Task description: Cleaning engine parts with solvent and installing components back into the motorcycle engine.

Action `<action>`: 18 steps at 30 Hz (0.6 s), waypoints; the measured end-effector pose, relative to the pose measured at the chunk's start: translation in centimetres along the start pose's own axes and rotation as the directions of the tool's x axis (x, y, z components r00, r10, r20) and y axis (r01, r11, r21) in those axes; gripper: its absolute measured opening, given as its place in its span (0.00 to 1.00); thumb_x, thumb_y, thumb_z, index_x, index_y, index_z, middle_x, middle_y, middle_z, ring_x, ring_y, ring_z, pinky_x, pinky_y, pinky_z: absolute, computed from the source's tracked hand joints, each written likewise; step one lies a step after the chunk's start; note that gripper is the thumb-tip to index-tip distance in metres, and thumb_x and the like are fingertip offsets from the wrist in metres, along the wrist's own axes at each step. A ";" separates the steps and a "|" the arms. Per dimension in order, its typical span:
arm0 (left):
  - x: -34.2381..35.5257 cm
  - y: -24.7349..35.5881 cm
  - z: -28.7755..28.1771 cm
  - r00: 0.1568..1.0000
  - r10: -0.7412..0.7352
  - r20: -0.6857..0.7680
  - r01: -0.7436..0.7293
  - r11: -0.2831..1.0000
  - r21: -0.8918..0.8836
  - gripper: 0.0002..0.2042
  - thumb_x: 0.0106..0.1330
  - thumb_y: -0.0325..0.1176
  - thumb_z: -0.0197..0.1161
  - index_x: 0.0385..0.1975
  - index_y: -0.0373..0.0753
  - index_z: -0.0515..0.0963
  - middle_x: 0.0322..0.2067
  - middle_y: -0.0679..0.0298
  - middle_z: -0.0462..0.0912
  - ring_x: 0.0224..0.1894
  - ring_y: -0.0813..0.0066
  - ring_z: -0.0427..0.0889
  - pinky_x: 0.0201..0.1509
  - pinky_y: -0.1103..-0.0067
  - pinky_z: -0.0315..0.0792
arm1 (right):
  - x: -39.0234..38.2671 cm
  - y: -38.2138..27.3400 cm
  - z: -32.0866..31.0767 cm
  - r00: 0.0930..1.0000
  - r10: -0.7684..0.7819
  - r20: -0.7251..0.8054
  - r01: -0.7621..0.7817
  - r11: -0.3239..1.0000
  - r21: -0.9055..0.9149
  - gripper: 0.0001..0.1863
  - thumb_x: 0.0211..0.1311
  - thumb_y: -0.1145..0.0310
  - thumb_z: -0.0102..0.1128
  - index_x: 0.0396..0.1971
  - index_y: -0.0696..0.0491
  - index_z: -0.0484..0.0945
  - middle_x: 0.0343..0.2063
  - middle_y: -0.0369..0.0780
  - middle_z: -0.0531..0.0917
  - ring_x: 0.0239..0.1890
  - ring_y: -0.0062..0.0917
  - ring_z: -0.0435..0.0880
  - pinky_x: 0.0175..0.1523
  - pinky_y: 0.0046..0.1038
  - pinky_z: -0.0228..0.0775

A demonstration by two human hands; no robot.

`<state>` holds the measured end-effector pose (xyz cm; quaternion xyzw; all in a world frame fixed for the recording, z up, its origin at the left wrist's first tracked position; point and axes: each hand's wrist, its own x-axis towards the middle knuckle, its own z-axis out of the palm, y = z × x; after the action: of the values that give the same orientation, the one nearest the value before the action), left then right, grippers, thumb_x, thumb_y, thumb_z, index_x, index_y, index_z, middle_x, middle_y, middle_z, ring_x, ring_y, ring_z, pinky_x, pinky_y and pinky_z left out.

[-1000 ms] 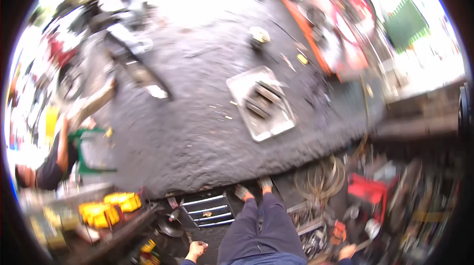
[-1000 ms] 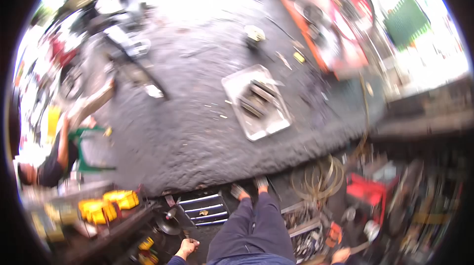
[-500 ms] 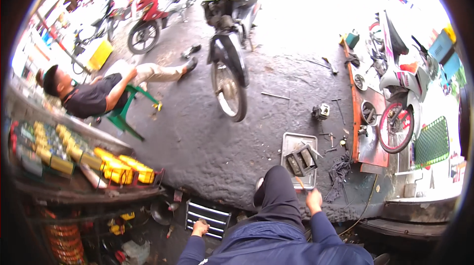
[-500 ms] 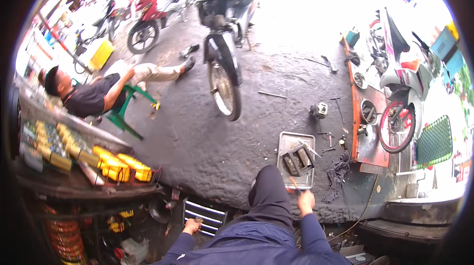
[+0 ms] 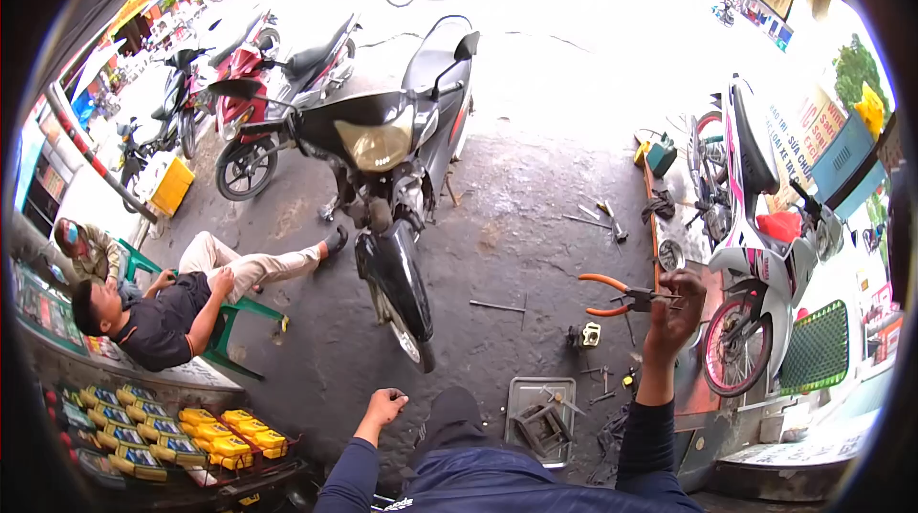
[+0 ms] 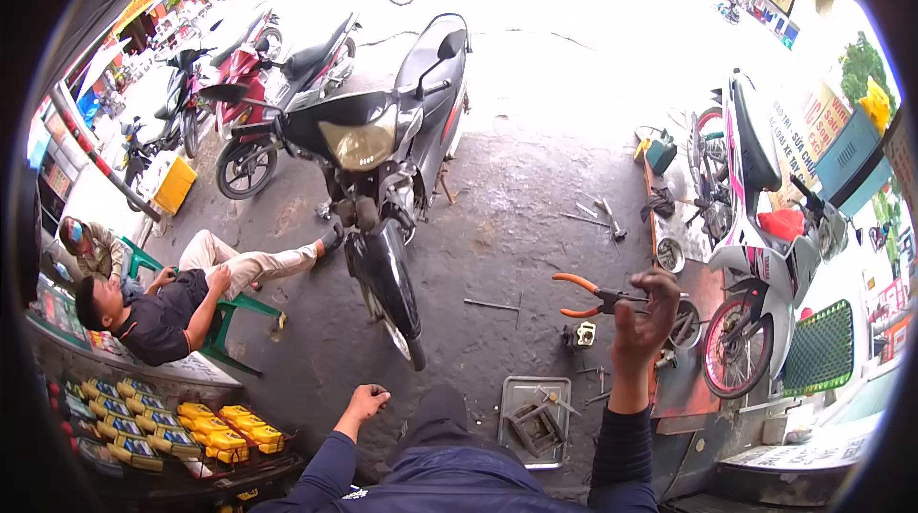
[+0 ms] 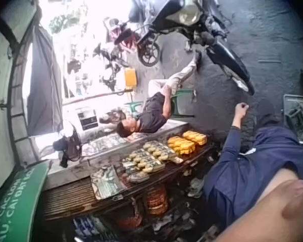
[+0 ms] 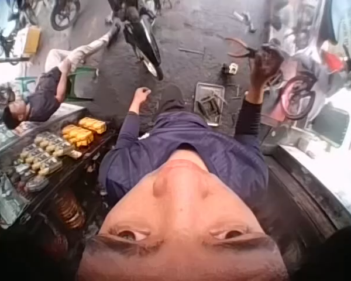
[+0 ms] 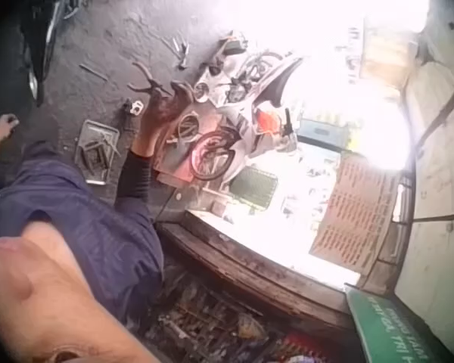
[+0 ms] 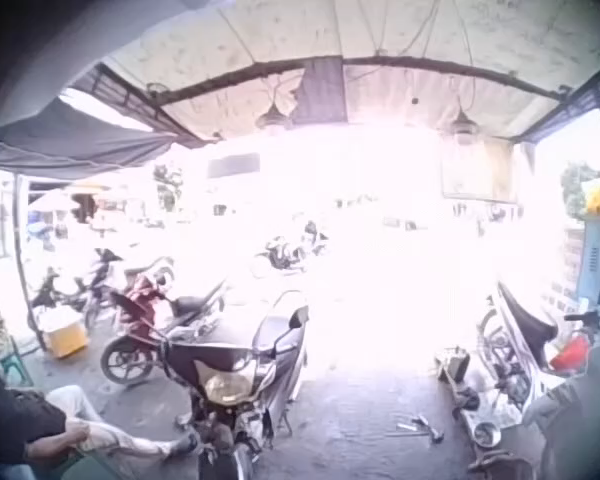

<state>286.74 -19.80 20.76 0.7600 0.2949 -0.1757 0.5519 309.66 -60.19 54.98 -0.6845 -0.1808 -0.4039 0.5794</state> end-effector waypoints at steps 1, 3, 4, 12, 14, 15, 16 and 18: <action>2.0 2.9 0.2 1.000 -0.003 -0.001 0.003 1.000 -0.009 0.09 0.61 0.33 0.64 0.30 0.33 0.82 0.20 0.65 0.80 0.22 0.82 0.77 0.28 0.80 0.71 | 2.1 1.8 3.6 0.999 0.019 0.033 -0.020 0.999 0.046 0.15 0.62 0.60 0.61 0.31 0.58 0.73 0.34 0.40 0.77 0.41 0.26 0.75 0.49 0.31 0.68; 5.3 9.9 1.0 1.000 0.030 0.000 -0.029 0.986 -0.161 0.09 0.62 0.33 0.63 0.31 0.32 0.81 0.21 0.66 0.80 0.23 0.82 0.76 0.28 0.83 0.70 | 4.2 8.0 7.5 0.934 0.258 0.247 -0.310 0.929 0.200 0.19 0.64 0.55 0.57 0.31 0.59 0.74 0.39 0.43 0.79 0.48 0.30 0.77 0.54 0.33 0.68; 7.7 12.9 1.6 1.000 0.026 0.001 -0.026 0.985 -0.168 0.09 0.62 0.33 0.63 0.31 0.32 0.81 0.21 0.66 0.80 0.23 0.82 0.76 0.28 0.83 0.70 | 3.6 13.1 8.9 0.794 0.424 0.437 -0.560 0.788 0.254 0.20 0.65 0.54 0.55 0.30 0.59 0.74 0.40 0.44 0.80 0.50 0.31 0.77 0.55 0.34 0.68; 30.1 37.7 6.6 0.963 0.196 0.185 -0.153 0.963 -0.224 0.10 0.63 0.34 0.62 0.34 0.32 0.81 0.23 0.67 0.80 0.24 0.82 0.75 0.30 0.81 0.71 | -1.4 42.8 11.6 -0.412 0.833 0.370 -0.861 -0.489 0.140 0.09 0.67 0.63 0.52 0.29 0.51 0.70 0.12 0.30 0.64 0.14 0.19 0.63 0.25 0.26 0.63; 36.4 43.6 6.9 0.940 0.192 0.281 -0.126 0.963 -0.236 0.10 0.63 0.34 0.63 0.34 0.32 0.80 0.22 0.67 0.80 0.24 0.82 0.75 0.30 0.81 0.71 | 2.3 46.8 10.3 -0.448 0.804 0.391 -0.775 -0.568 0.279 0.07 0.67 0.67 0.49 0.33 0.55 0.71 0.15 0.32 0.65 0.17 0.20 0.65 0.27 0.25 0.63; 39.6 47.4 7.2 0.940 0.191 0.283 -0.142 0.972 -0.185 0.10 0.63 0.34 0.63 0.34 0.32 0.80 0.22 0.67 0.80 0.25 0.83 0.75 0.30 0.81 0.71 | 2.9 50.1 8.3 -0.376 0.770 0.516 -0.786 -0.560 0.263 0.10 0.67 0.68 0.47 0.40 0.59 0.72 0.26 0.38 0.75 0.27 0.27 0.76 0.36 0.33 0.73; 42.1 50.1 7.6 0.945 0.173 0.277 -0.140 0.981 -0.136 0.10 0.63 0.34 0.63 0.33 0.32 0.80 0.23 0.67 0.80 0.25 0.83 0.75 0.30 0.81 0.71 | 6.3 50.6 8.9 -0.375 0.843 0.387 -0.860 -0.472 0.196 0.11 0.65 0.72 0.46 0.44 0.60 0.70 0.37 0.43 0.78 0.38 0.34 0.80 0.46 0.38 0.76; 47.6 56.3 8.2 0.954 0.180 0.240 -0.160 0.982 -0.098 0.10 0.63 0.34 0.63 0.33 0.32 0.80 0.22 0.68 0.79 0.25 0.83 0.75 0.31 0.81 0.71 | 13.3 53.5 9.1 -0.297 0.885 0.358 -0.917 -0.369 0.150 0.12 0.63 0.77 0.46 0.46 0.61 0.68 0.44 0.46 0.78 0.44 0.39 0.80 0.50 0.41 0.75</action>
<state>359.79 -27.67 31.21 0.7325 0.1638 -0.2096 0.6267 359.15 -68.62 30.49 -0.4334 0.3467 0.3031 0.7746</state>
